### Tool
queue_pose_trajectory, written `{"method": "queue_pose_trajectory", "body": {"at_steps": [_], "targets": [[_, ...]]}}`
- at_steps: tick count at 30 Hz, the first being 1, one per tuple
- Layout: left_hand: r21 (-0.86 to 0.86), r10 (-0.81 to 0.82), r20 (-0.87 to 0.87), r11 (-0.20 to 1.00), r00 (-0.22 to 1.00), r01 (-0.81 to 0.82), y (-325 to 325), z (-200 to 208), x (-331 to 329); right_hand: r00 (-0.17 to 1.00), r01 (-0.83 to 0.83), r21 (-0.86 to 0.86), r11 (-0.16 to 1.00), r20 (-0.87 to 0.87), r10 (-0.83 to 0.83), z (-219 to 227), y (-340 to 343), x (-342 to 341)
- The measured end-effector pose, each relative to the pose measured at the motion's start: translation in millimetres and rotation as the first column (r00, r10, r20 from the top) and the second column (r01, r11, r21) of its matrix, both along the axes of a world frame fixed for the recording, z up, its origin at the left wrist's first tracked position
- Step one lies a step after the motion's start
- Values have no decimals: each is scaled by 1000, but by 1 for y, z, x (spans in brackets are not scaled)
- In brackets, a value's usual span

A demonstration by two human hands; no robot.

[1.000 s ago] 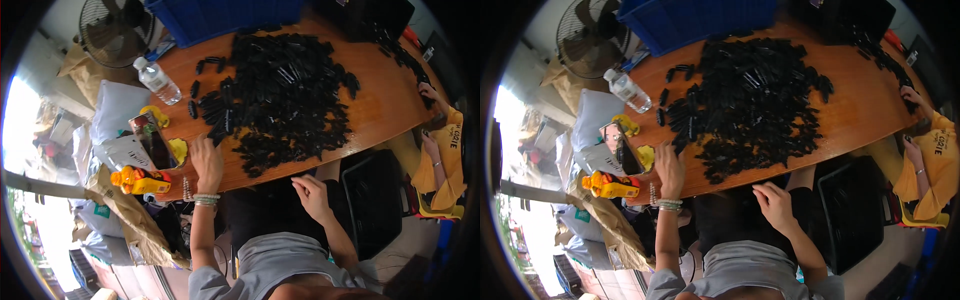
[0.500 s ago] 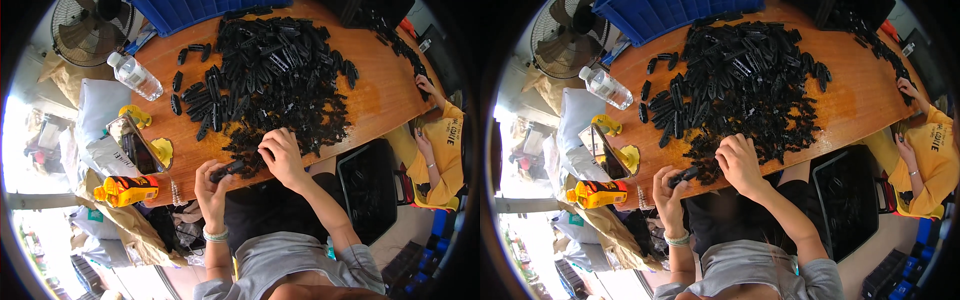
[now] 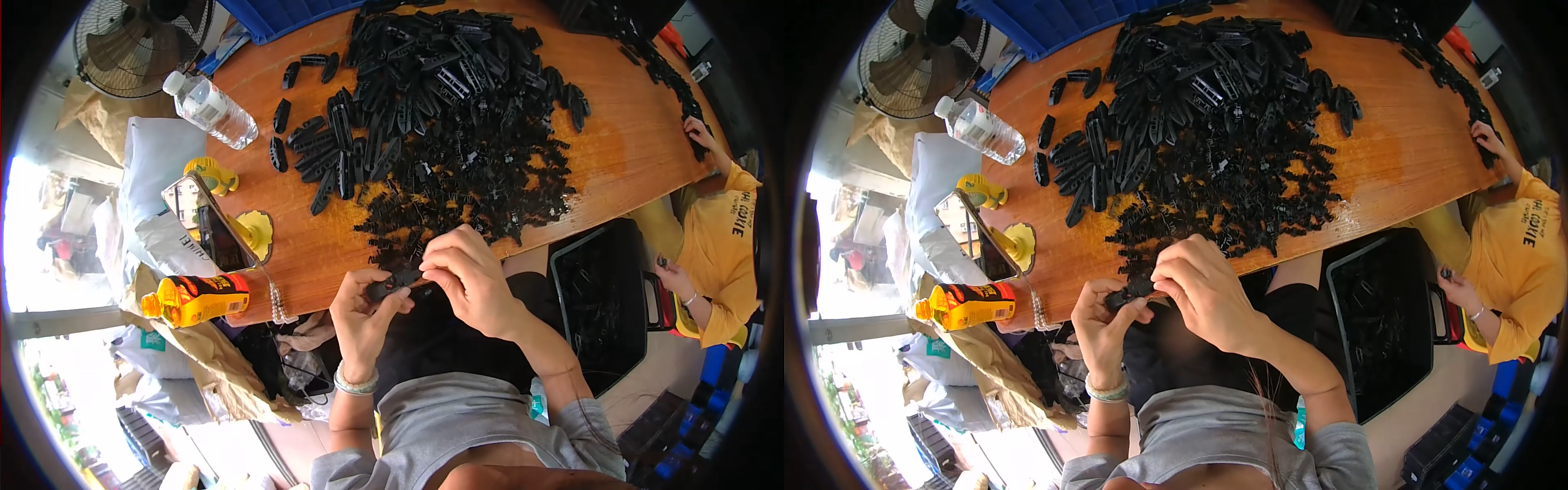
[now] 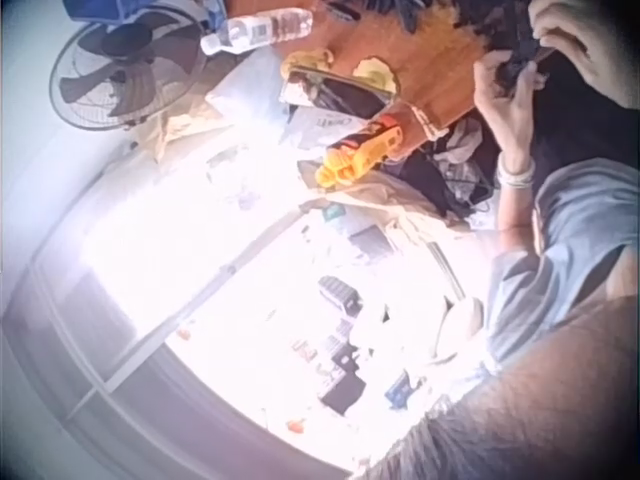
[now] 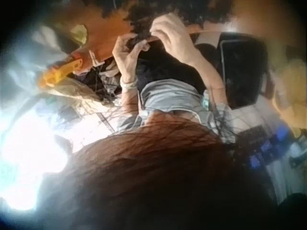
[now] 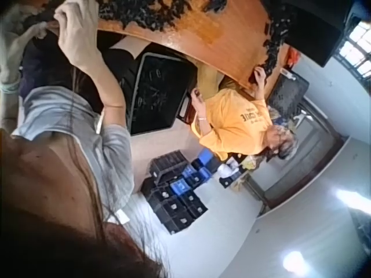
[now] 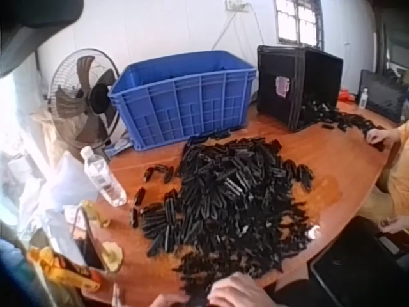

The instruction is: The person arranges plastic pieces on a table and repeatedly assembles plastic components by inserting small clips into plastic holders by hand.

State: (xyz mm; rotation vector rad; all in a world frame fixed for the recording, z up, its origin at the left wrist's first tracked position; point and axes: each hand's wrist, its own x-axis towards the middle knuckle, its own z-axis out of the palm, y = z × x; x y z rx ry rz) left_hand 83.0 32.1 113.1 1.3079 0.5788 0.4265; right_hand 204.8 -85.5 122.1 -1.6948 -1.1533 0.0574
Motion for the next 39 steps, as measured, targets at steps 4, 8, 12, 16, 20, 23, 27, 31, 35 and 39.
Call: {"method": "queue_pose_trajectory", "body": {"at_steps": [4, 8, 12, 16, 20, 23, 27, 31, 35, 39], "targets": [[-189, 136, 179, 977, 974, -102, -22, -9, 2, 945, 50, 15, 999, -323, -43, 0, -10, -15], [-159, 27, 11, 987, 1000, -25, -22, 3, 1, 921, 60, 51, 997, -389, -36, -5, -16, -14], [-14, -168, -106, 986, 980, 167, -15, 1, -4, 938, -51, 47, 998, -340, 64, -3, -26, -14], [207, -148, -30, 966, 988, 151, -18, -8, -3, 943, -31, 1, 1000, -330, 30, -3, -32, -17], [-42, -121, -78, 992, 990, 118, -23, -2, -9, 951, 7, 7, 1000, -308, -4, -9, -34, -19], [-150, -121, -6, 981, 993, 119, -26, -2, -13, 979, 42, -47, 998, -197, -50, -13, -36, -23], [-139, -116, -61, 985, 991, 107, -29, 6, -10, 994, 99, -109, 989, -32, -103, -14, -38, -26], [-104, -86, -59, 991, 995, 80, -31, -4, -8, 989, 76, -141, 987, 139, -56, -14, -42, -26], [-6, -174, -77, 985, 982, 174, -30, -8, -16, 945, -72, -157, 985, -326, 17, -17, -53, -25], [-115, -306, -51, 947, 951, 298, -30, -13, -18, 878, -139, -221, 965, -478, 17, -19, -65, -23]]}}
